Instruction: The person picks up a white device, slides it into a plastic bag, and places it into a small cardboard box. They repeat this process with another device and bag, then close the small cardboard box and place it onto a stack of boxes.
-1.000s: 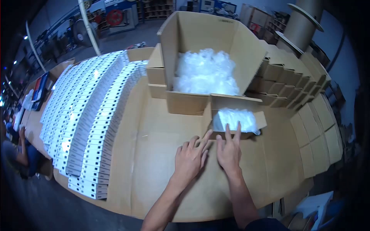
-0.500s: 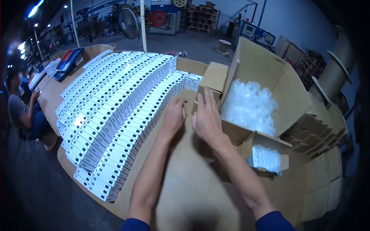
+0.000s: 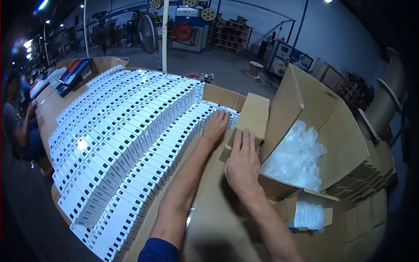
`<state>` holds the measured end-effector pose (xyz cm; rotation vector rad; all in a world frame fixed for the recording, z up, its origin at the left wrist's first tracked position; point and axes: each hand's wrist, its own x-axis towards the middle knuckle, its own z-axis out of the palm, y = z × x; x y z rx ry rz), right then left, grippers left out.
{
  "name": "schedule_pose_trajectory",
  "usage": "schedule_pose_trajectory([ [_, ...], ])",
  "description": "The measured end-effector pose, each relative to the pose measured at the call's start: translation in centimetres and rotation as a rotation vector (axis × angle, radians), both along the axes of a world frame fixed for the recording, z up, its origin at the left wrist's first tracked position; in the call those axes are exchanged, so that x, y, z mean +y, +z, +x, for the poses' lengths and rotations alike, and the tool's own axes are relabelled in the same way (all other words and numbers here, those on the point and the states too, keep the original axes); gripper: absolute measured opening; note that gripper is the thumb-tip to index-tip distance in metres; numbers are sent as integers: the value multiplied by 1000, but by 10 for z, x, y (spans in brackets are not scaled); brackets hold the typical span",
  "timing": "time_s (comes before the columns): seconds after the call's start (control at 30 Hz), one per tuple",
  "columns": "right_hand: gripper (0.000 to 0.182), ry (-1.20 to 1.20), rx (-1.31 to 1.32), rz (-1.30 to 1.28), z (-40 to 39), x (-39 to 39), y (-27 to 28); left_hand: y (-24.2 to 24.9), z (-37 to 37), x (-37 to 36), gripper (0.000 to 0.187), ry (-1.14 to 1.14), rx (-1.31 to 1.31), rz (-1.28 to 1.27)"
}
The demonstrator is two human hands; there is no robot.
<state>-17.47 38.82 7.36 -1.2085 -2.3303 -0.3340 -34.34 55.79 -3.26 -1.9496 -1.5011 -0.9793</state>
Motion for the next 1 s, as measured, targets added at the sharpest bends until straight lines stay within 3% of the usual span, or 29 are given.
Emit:
schedule_pose_trajectory([
  [0.03,68,14,36,-4,-1,0,-3,2,2,-3,29,44,11,99],
  [0.13,68,30,54,-5,-1,1,-5,3,-1,-14,20,100,71,-41],
  [0.17,68,23,40,-5,-1,1,-5,2,-2,-19,16,73,27,66],
  [0.5,77,77,1,-200,9,-13,24,80,18,-182,34,-47,-564,132],
  [0.6,77,285,293,-53,19,-37,27,104,33,-237,32,-14,-596,188],
  [0.67,68,441,577,-236,27,-63,43,126,53,-280,32,-19,-642,195],
  [0.73,56,657,1217,-911,34,-87,60,130,70,-308,34,-79,-604,205],
  [0.83,40,706,1165,-911,68,-97,62,149,105,-344,37,-150,-401,193],
  [0.93,27,646,964,-943,126,-95,68,175,134,-358,36,-309,-325,-79],
  [0.97,21,595,1034,-1083,147,-102,77,192,142,-357,30,-415,-382,-182],
  [1.0,21,596,1043,-1014,164,-97,71,199,150,-348,28,-471,-400,-209],
])
